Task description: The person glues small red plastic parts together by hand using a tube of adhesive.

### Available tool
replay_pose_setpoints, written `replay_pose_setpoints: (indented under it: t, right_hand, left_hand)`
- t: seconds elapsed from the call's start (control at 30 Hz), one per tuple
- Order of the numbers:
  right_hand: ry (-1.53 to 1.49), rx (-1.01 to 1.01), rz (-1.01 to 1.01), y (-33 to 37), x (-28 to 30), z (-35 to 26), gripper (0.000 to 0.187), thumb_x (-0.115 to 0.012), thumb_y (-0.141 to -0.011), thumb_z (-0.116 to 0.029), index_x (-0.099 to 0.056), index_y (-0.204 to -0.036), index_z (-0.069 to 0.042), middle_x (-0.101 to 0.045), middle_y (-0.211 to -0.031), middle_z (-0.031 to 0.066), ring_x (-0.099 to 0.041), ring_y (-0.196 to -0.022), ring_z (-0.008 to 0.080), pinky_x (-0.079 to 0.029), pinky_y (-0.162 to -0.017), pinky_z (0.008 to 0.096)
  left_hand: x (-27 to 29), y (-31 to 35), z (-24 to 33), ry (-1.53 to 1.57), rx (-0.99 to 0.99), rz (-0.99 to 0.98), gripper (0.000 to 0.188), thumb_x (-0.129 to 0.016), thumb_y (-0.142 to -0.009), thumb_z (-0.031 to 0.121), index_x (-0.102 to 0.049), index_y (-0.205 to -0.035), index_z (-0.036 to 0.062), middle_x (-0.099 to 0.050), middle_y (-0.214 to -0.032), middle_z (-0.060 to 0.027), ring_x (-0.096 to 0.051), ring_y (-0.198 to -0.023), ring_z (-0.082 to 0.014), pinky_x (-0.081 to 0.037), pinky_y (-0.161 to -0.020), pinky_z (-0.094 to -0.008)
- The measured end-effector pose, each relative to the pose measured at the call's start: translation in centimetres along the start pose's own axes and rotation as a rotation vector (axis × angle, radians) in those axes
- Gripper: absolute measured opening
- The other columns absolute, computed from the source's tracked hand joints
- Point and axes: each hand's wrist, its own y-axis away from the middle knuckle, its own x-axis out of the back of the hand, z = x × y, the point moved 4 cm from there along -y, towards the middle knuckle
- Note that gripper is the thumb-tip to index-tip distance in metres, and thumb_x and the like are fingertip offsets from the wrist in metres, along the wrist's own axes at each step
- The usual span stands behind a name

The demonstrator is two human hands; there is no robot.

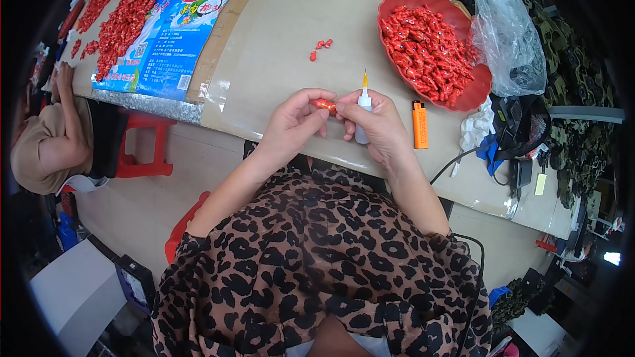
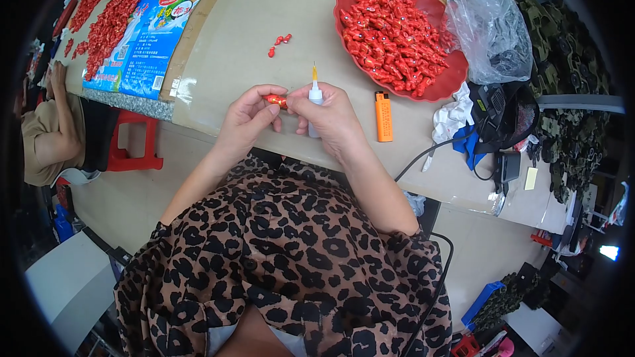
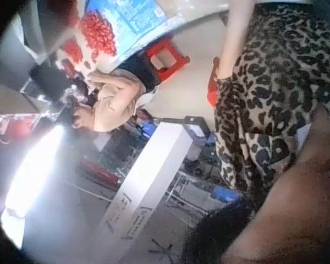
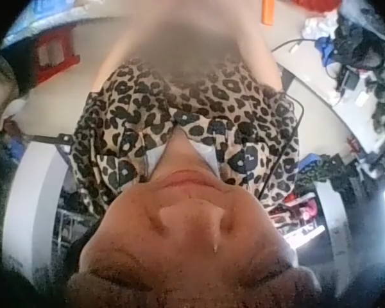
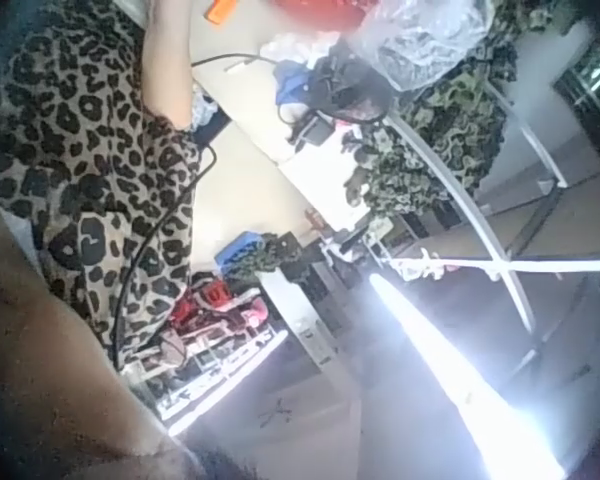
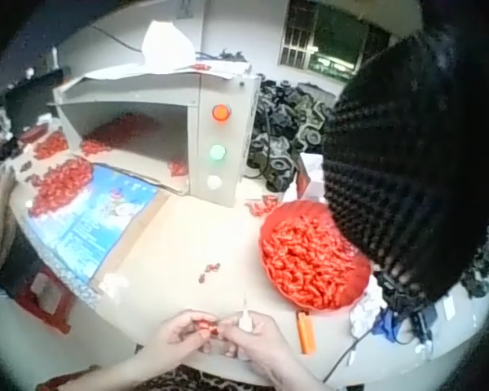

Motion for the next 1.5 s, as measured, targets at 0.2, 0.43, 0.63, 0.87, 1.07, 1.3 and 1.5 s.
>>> replay_pose_setpoints:
  t: [0.2,0.43,0.63,0.87,1.07,1.3,1.5]
  right_hand:
    - [0.043,0.021,-0.002,0.06,0.02,0.04,0.015,-0.062,-0.071,-0.009,-0.054,-0.080,-0.001,-0.056,-0.068,0.0044,-0.048,-0.049,0.0066,-0.040,-0.044,0.0199]
    - [0.107,-0.001,0.042,0.19,-0.37,-0.07,0.015,-0.064,-0.070,-0.009,-0.053,-0.079,-0.003,-0.056,-0.066,0.0025,-0.048,-0.048,0.0060,-0.039,-0.043,0.0182]
    - [0.124,-0.030,0.072,0.31,-0.28,-0.05,0.015,-0.063,-0.070,-0.008,-0.052,-0.077,-0.002,-0.055,-0.065,0.0028,-0.048,-0.048,0.0061,-0.040,-0.044,0.0180]
    - [0.109,-0.011,0.083,0.27,-0.32,0.03,0.011,-0.061,-0.072,-0.006,-0.053,-0.079,-0.001,-0.055,-0.065,0.0036,-0.048,-0.046,0.0076,-0.039,-0.042,0.0189]
    - [-0.040,0.071,0.007,0.31,0.05,0.06,0.012,-0.061,-0.074,-0.007,-0.056,-0.082,0.000,-0.056,-0.067,0.0049,-0.047,-0.046,0.0060,-0.038,-0.042,0.0176]
    - [-0.016,0.110,-0.029,0.47,-0.28,0.26,0.012,-0.062,-0.074,-0.009,-0.056,-0.079,0.000,-0.057,-0.067,0.0058,-0.046,-0.046,0.0065,-0.037,-0.042,0.0179]
    - [-0.019,0.063,-0.021,0.54,-0.26,0.06,0.011,-0.060,-0.074,-0.009,-0.056,-0.079,0.001,-0.057,-0.067,0.0065,-0.046,-0.046,0.0071,-0.037,-0.041,0.0186]
  left_hand:
    - [0.26,-0.07,-0.17,-0.107,-0.040,-0.026,0.021,-0.044,-0.083,0.003,-0.047,-0.104,0.0000,-0.050,-0.090,-0.0049,-0.049,-0.069,-0.0071,-0.041,-0.062,-0.0197]
    - [0.06,0.11,-0.42,-0.026,-0.057,0.022,0.020,-0.043,-0.083,-0.001,-0.045,-0.103,-0.0014,-0.052,-0.086,-0.0054,-0.052,-0.074,-0.0099,-0.043,-0.068,-0.0212]
    - [0.08,0.02,-0.57,-0.041,-0.048,0.008,0.020,-0.043,-0.082,-0.002,-0.046,-0.102,-0.0011,-0.052,-0.087,-0.0059,-0.053,-0.076,-0.0107,-0.044,-0.070,-0.0213]
    - [0.11,0.06,-0.56,-0.019,-0.029,0.034,0.019,-0.043,-0.085,0.003,-0.045,-0.102,-0.0018,-0.052,-0.084,-0.0061,-0.053,-0.071,-0.0101,-0.045,-0.067,-0.0221]
    - [0.64,-0.50,-0.70,0.182,0.175,-0.001,0.022,-0.040,-0.088,0.017,-0.049,-0.097,-0.0007,-0.048,-0.076,-0.0034,-0.046,-0.060,-0.0064,-0.044,-0.051,-0.0216]
    - [0.66,-0.73,-0.66,0.203,0.202,-0.023,0.027,-0.037,-0.089,0.022,-0.050,-0.096,-0.0006,-0.047,-0.073,-0.0016,-0.037,-0.054,-0.0052,-0.042,-0.046,-0.0204]
    - [0.47,-0.63,-0.48,0.124,0.190,-0.015,0.026,-0.036,-0.090,0.021,-0.050,-0.097,-0.0004,-0.051,-0.074,-0.0031,-0.040,-0.051,-0.0052,-0.039,-0.045,-0.0187]
